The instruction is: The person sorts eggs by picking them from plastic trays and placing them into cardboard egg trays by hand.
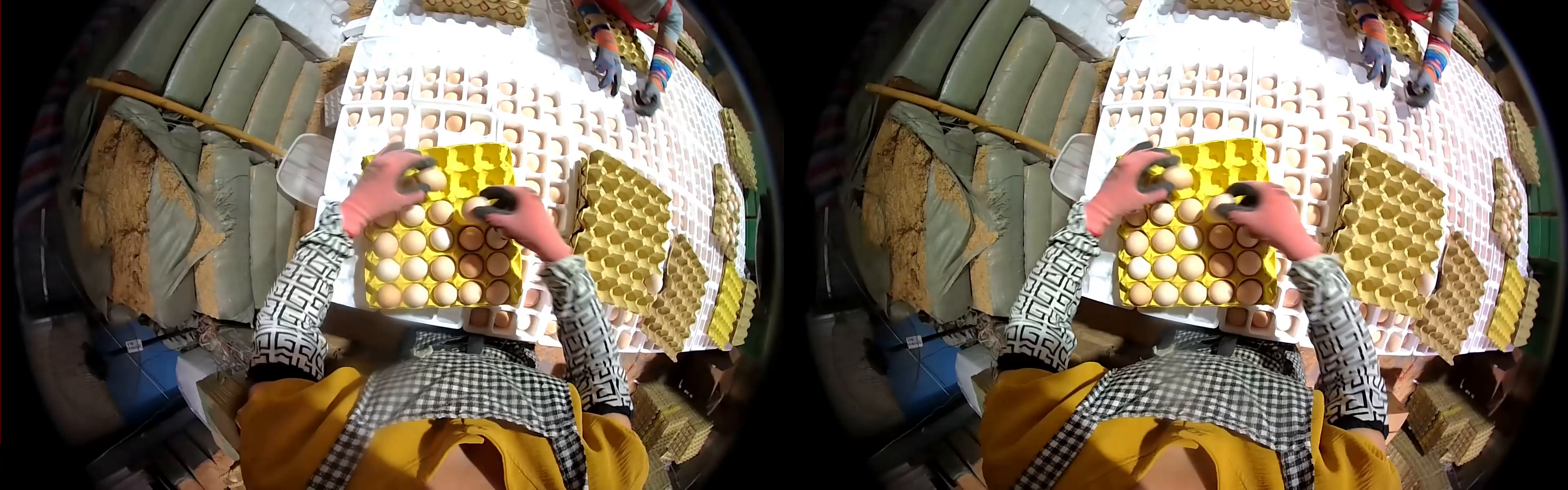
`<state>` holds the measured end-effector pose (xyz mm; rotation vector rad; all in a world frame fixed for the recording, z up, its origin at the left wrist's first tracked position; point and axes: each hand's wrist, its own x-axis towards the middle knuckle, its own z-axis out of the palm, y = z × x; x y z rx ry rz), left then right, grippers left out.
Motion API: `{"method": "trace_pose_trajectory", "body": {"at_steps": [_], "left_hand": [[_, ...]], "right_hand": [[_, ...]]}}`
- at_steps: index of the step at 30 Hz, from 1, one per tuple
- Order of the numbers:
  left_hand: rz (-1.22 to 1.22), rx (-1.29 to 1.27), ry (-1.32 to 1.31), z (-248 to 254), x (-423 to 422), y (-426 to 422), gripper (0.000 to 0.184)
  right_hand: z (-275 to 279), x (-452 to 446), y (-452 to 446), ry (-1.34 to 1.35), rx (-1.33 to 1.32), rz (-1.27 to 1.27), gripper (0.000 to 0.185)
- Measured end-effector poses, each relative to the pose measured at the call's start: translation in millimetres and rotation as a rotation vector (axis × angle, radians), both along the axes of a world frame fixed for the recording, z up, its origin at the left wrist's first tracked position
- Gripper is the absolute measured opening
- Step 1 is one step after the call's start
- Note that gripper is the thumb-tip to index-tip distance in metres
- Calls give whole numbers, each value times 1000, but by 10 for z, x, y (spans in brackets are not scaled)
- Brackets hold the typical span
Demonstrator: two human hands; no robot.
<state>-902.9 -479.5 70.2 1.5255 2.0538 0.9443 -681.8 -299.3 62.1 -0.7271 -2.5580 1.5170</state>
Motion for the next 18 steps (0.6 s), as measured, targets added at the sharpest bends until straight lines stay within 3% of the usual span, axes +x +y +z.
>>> {"method": "trace_pose_trajectory", "body": {"at_steps": [1, 3, 5, 6, 7, 9, 10, 11, 13, 14, 17, 18], "left_hand": [[151, 88, -377, 22, -23, -142, 47], [313, 445, -1043, -66, -214, -378, 38], [315, 395, -1176, -275, -450, -531, 35], [346, 137, -845, -330, -540, -516, 36], [271, -165, -240, -52, -350, -367, 43], [98, -514, 428, -39, -76, -191, 49], [77, -551, 467, -114, -2, -109, 52], [54, -590, 502, -189, 35, -65, 55], [-42, -594, 491, -108, -5, -53, 55], [17, -459, 392, -162, -60, -148, 59], [490, 24, -56, -158, -471, -566, 48], [644, 99, -148, -217, -732, -712, 47]], "right_hand": [[-17, 114, 168, -4, -611, -73, 43], [59, 157, 179, 241, -850, -136, 47], [348, 2, 89, 224, -880, -28, 49], [242, -145, 115, 135, -773, 73, 48], [301, -275, 46, -34, -584, 167, 50], [8, -439, -213, 32, 599, 388, 41], [127, -551, -396, -208, 851, 435, 32], [144, -597, -519, -282, 890, 512, 28], [117, -656, -560, -198, 968, 539, 26], [160, -662, -508, -215, 889, 567, 26], [183, -663, -268, -51, 492, 406, 36], [157, -732, -247, 40, 565, 320, 41]]}}
